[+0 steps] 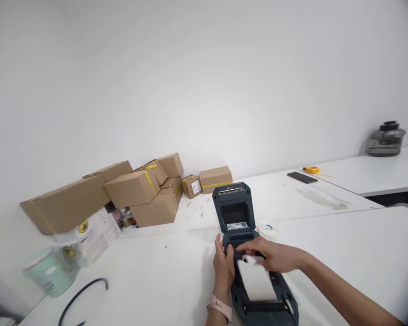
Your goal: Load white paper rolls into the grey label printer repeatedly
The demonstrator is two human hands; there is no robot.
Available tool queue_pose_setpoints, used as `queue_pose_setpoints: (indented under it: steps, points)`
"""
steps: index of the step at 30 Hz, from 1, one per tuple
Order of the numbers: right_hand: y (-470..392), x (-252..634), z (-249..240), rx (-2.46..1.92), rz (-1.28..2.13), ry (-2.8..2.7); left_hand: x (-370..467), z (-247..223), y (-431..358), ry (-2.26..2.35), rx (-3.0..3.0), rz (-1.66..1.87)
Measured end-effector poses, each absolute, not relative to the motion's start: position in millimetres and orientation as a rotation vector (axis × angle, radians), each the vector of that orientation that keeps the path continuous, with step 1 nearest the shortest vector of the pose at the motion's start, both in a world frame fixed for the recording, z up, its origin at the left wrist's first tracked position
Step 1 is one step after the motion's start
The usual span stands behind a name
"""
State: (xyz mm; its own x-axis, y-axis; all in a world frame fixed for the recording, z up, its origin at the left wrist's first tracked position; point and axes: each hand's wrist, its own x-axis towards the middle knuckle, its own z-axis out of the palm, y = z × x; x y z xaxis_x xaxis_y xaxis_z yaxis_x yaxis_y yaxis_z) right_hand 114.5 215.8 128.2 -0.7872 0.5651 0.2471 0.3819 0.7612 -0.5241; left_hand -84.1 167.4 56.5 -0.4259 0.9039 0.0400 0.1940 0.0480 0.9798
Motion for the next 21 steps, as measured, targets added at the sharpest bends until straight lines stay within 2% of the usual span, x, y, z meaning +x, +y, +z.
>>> queue_pose_setpoints:
  steps: [2, 4, 9, 14, 21]
  points:
    - [209, 150, 139, -0.664, 1.071, -2.425, -86, 56, 168, 1.695, 1.151, 1.364]
    - [203, 186, 137, -0.714, 1.247, -2.205, -87, 54, 169, 1.7, 1.179, 1.313]
    - [206, 239, 87, -1.042, 1.242, -1.855, -87, 52, 170, 1.708, 1.191, 1.289]
    - [218, 244, 40, -1.088, 1.259, -1.945, -86, 52, 170, 1.698, 1.199, 1.295]
    - [270, 234, 39, -1.131, 1.149, -1.891, -87, 51, 173, 1.719, 1.19, 1.29]
